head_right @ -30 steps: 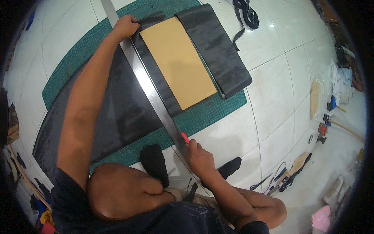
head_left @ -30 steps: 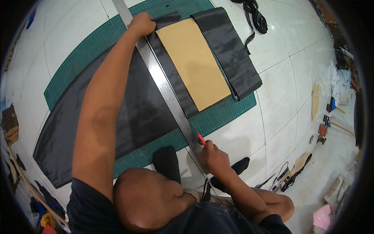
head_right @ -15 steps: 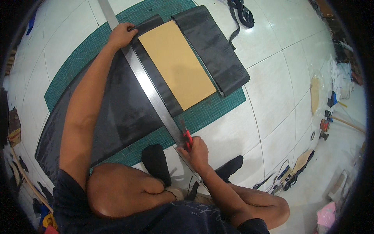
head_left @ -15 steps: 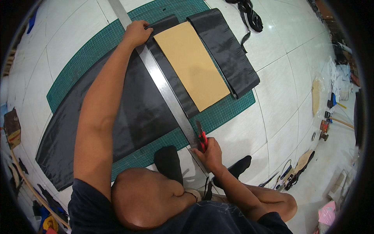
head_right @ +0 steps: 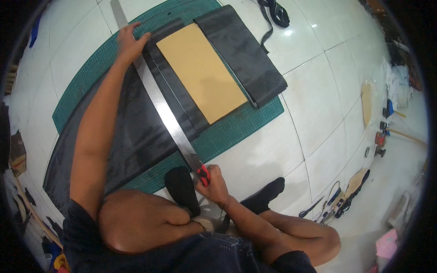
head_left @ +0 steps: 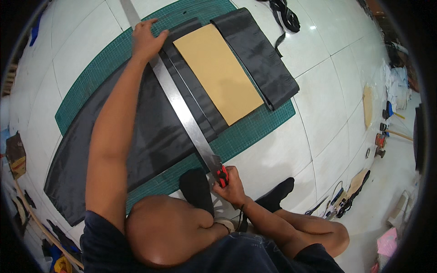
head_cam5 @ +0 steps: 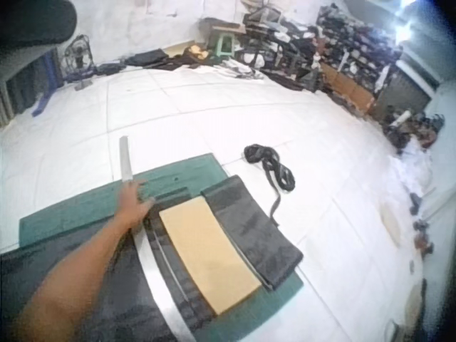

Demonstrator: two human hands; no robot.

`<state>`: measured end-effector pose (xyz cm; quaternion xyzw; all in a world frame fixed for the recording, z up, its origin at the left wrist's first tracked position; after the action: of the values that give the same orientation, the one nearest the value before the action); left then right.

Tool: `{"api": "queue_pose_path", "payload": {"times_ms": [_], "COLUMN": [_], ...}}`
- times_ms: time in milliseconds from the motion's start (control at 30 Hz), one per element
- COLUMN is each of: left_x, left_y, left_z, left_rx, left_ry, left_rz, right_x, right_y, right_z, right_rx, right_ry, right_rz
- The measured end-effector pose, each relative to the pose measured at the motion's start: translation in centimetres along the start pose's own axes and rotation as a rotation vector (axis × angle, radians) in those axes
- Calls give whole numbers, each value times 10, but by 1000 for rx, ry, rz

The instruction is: The person cuts a large piece of dark fabric using a utility knife and a long metal ruler on a cutting mat, using a rectangular template to measure and cut several smaller rectangular sections.

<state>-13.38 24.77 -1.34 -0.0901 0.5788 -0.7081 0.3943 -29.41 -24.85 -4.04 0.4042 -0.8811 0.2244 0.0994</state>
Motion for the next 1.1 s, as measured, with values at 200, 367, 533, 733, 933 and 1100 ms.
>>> {"api": "queue_pose_path", "payload": {"times_ms": [200,367,533,733,933,1100], "left_x": [32,77,107,126,158,154], "left_y": [-28,-53,-103,-152,-147,-104], "left_z": [-62,-106,-72,-41,-58,-87], "left_rx": [-89,-256,-542,-642,-561,-375], "left_ry": [-90,-21,78,96,16,-52], "left_rz": [-157,-405,-639,-846,-1079,-914], "right_x": [-12,-19,-22,-43,-46,-60], "right_y": [1,20,42,62,78,71], "right_z": [-19,-19,-12,-36,-38,-33], "right_rx": [-37,-111,-143,-192,-226,-152], "right_ry": [-131,-100,-25,-98,-82,-63], "right_rz": [3,-32,-53,-79,-98,-101]}}
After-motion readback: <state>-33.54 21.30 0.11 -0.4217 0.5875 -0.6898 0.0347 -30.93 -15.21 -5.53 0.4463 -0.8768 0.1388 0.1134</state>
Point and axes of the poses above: each hand's wrist, its own x-axis away from the middle knuckle, its own y-axis out of the palm, z = x × y, the point moved 10 cm from there along -x, towards the middle knuckle, and after that the axes turned 12 degrees about -x, right-handed, at the moved point
